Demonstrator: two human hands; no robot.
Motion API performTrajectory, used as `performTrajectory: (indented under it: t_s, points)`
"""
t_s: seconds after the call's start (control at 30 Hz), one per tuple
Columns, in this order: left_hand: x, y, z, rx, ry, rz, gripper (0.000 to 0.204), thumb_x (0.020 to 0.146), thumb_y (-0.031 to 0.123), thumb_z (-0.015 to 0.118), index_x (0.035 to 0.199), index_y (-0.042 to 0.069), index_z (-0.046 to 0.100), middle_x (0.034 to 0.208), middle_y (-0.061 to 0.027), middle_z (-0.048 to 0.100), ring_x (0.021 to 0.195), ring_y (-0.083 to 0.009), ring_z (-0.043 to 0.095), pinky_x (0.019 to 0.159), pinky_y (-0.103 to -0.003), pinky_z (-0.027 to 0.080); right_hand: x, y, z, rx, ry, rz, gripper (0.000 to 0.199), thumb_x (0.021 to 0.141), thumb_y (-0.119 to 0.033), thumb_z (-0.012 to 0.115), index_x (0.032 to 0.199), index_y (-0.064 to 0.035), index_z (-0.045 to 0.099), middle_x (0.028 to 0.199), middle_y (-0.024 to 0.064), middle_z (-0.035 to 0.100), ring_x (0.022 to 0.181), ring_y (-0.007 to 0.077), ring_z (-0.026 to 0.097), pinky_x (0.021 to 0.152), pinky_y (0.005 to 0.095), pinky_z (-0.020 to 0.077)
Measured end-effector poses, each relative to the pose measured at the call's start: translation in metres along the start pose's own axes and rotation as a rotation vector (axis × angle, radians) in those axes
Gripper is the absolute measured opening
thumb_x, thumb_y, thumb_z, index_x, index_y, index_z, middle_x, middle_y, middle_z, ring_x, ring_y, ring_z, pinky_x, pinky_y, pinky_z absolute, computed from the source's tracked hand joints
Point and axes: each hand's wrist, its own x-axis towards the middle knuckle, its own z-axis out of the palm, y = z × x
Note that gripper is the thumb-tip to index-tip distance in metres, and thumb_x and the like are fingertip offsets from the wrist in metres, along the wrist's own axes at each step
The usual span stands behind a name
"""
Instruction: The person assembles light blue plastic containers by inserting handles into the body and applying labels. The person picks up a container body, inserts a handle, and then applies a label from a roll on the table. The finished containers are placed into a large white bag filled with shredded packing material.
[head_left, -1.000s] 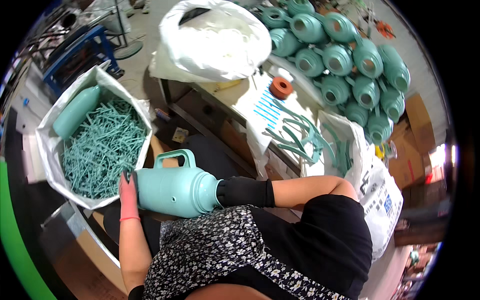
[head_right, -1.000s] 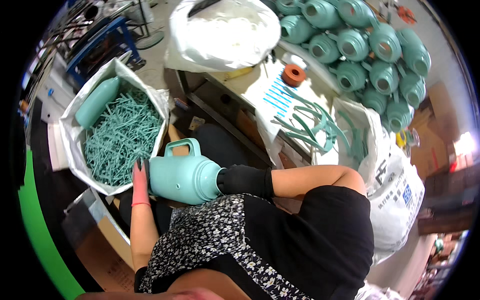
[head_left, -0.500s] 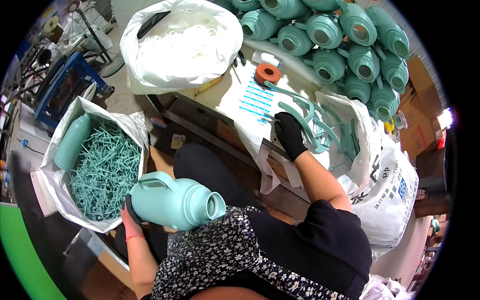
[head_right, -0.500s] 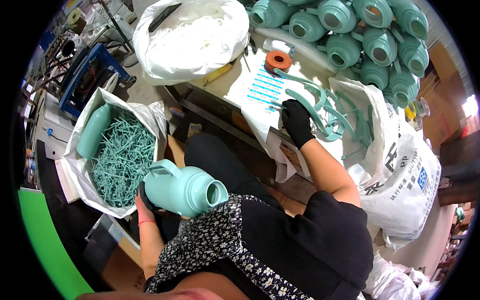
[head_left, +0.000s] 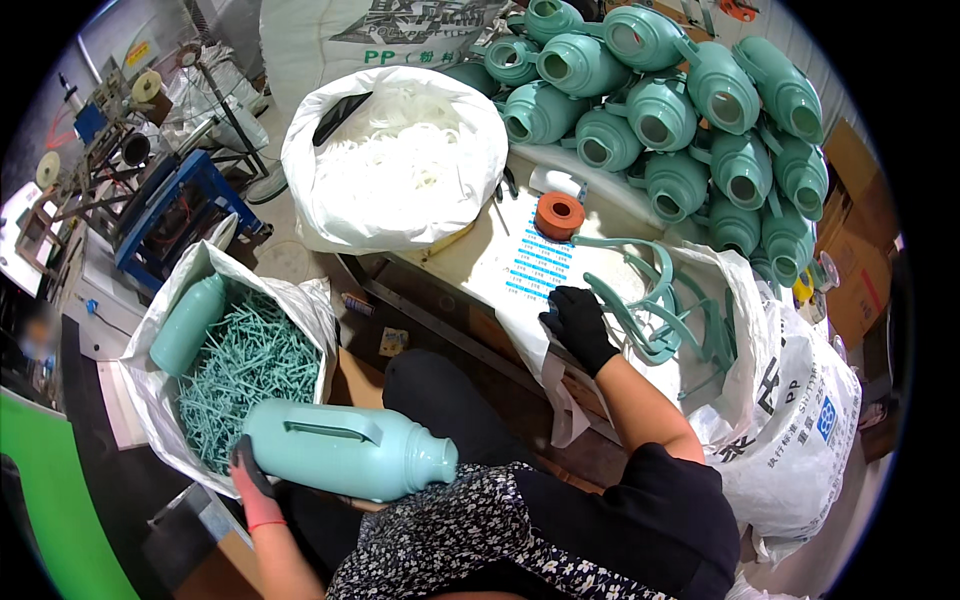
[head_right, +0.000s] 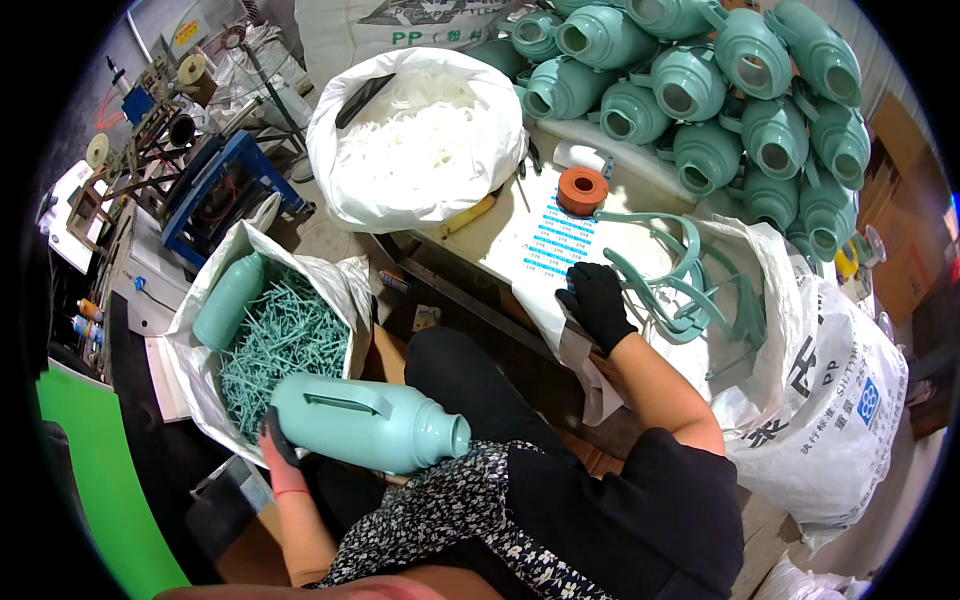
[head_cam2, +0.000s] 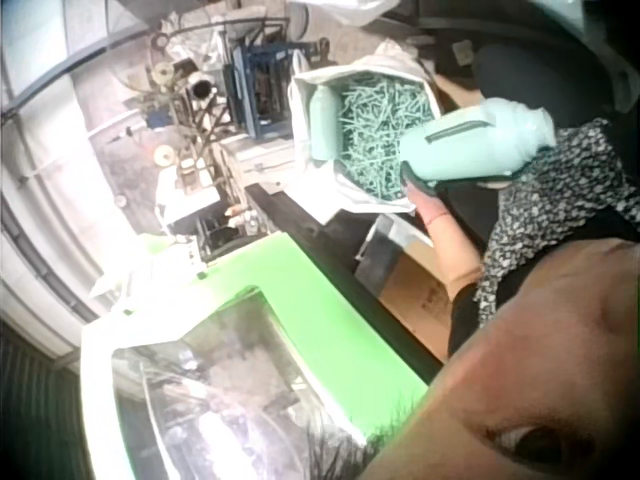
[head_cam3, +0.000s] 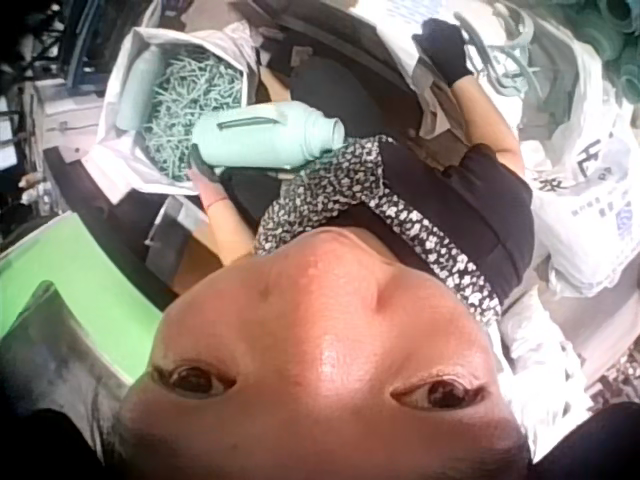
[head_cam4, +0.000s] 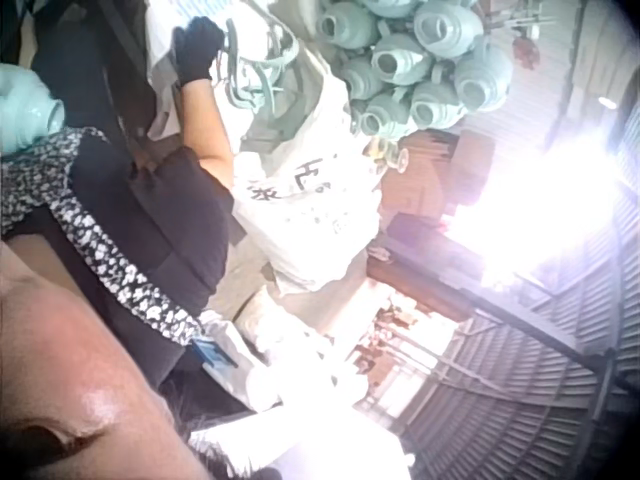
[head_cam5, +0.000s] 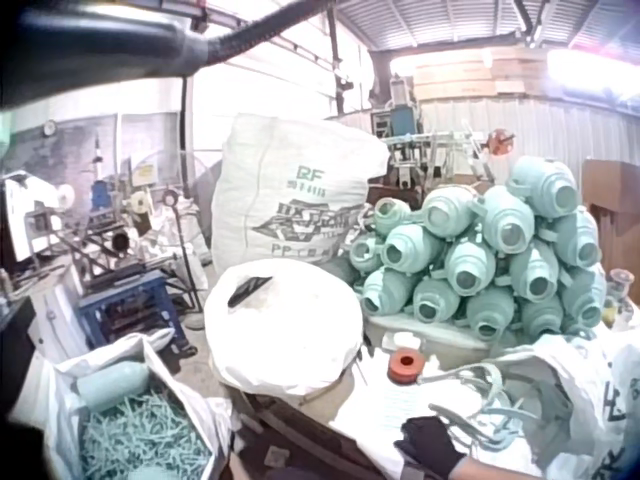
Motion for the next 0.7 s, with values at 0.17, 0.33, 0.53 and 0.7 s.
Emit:
performTrajectory:
  t_s: [0.17, 0.33, 0.53, 0.7]
  points:
    - [0.054, 0.042, -0.065, -0.6, 0.252, -0.305, 0.04, 0.092, 0.028, 0.056, 0.112, -0.006, 0.058, 0.104, -0.0143, 0.062, 0.09, -0.0215, 0.059, 0.082, -0.032, 0.047, 0.001, 0.001, 0.006, 0.002, -0.012, 0.106, 0.019, 0.075, -0.02, 0.068, 0.088, -0.0083, 0.062, 0.086, 0.0104, 0.06, 0.084, 0.0304, 0.058, 0.074, 0.0428, 0.0443]
    - [0.077, 0.091, -0.127, -0.627, 0.145, -0.186, 0.039, 0.088, 0.024, 0.061, 0.113, -0.007, 0.059, 0.101, -0.0115, 0.063, 0.09, -0.0169, 0.057, 0.082, -0.029, 0.045, 0.006, -0.008, 0.003, 0.065, 0.06, 0.088, 0.008, 0.072, -0.012, 0.066, 0.071, -0.0078, 0.059, 0.073, 0.0131, 0.059, 0.072, 0.0341, 0.057, 0.066, 0.0447, 0.0426]
    - [0.066, 0.12, -0.095, -0.554, 0.18, -0.142, 0.031, 0.09, 0.019, 0.059, 0.113, -0.002, 0.061, 0.109, -0.0097, 0.061, 0.101, -0.0178, 0.054, 0.091, -0.029, 0.042, 0.007, -0.026, -0.021, 0.079, 0.049, 0.065, 0.002, 0.073, -0.006, 0.06, 0.073, -0.0063, 0.058, 0.073, 0.0156, 0.059, 0.073, 0.0363, 0.056, 0.064, 0.0457, 0.0412]
    - [0.071, 0.127, -0.079, -0.634, 0.237, -0.1, 0.029, 0.09, 0.016, 0.058, 0.113, -0.001, 0.061, 0.112, -0.0102, 0.061, 0.104, -0.0185, 0.055, 0.093, -0.03, 0.042, 0.048, -0.116, -0.044, 0.512, -0.026, -0.1, 0.018, 0.076, -0.003, 0.058, 0.093, -0.0041, 0.064, 0.083, 0.0157, 0.06, 0.082, 0.0356, 0.057, 0.071, 0.0412, 0.0458]
